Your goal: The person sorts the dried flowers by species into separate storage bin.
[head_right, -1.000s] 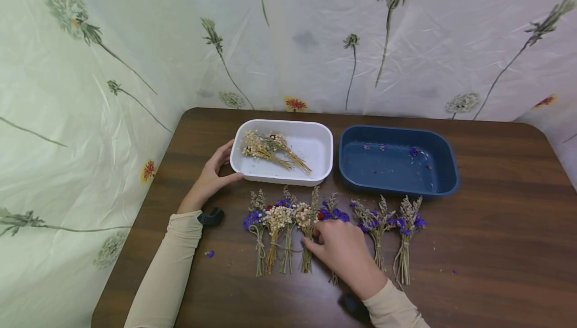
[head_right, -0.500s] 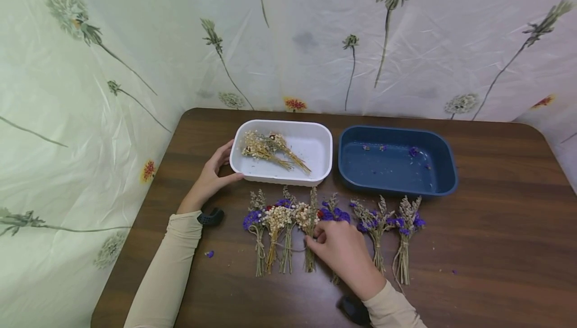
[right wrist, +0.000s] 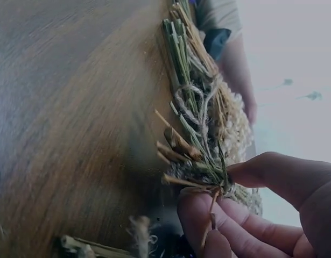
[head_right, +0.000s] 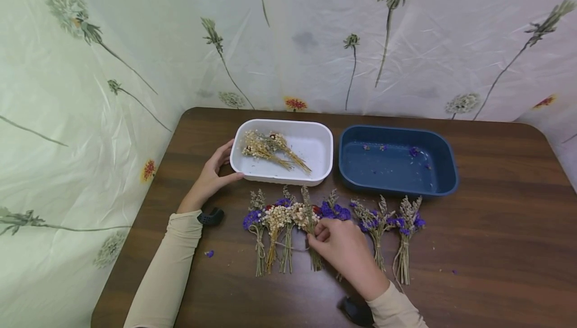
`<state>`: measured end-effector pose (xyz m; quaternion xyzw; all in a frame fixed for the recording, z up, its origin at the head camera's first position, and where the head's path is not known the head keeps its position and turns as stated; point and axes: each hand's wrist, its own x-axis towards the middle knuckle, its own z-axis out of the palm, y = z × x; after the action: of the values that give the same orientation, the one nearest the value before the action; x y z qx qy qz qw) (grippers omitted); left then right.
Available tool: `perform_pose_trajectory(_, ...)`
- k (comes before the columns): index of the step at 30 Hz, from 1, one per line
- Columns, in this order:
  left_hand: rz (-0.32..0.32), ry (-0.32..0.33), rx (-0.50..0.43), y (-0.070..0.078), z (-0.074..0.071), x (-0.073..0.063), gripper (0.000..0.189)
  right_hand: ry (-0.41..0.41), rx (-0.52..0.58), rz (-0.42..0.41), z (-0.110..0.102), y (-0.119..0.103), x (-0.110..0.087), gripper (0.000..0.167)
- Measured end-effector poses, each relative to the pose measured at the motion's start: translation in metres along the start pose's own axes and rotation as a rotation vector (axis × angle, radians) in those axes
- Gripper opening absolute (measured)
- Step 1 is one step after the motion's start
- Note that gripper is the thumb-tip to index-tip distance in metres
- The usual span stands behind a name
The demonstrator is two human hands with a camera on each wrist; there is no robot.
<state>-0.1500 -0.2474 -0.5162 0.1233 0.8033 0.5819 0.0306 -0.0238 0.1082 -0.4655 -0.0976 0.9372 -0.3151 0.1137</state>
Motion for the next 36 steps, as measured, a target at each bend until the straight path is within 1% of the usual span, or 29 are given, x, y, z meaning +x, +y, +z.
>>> perform_pose_trajectory(7, 0.003, 0.000, 0.004, -0.001, 0.000, 0.000, 0.092, 0.007, 0.042, -0.021, -0.003, -0.001, 0.000, 0.010)
perform_pose_trajectory(15, -0.006, -0.002, -0.006, 0.000, 0.000, 0.001, 0.093, 0.033, 0.021, -0.007, -0.006, 0.000, 0.002, 0.010)
perform_pose_trajectory(21, -0.014, -0.010, -0.010, 0.001, 0.000, 0.003, 0.094, 0.057, 0.027, -0.002, -0.010, 0.003, 0.002, 0.009)
perform_pose_trajectory(26, -0.004, -0.008, 0.001, 0.001, 0.001, 0.003, 0.094, 0.072, 0.045, -0.012, -0.013, 0.004, 0.002, 0.009)
perform_pose_trajectory(32, 0.016, -0.003, 0.007, 0.000, 0.000, 0.001, 0.092, 0.065, 0.057, -0.033, -0.015, 0.005, 0.003, 0.008)
perform_pose_trajectory(36, 0.017, -0.002, 0.018, 0.000, 0.000, 0.001, 0.093, 0.067, 0.066, -0.052, -0.017, 0.005, 0.004, 0.008)
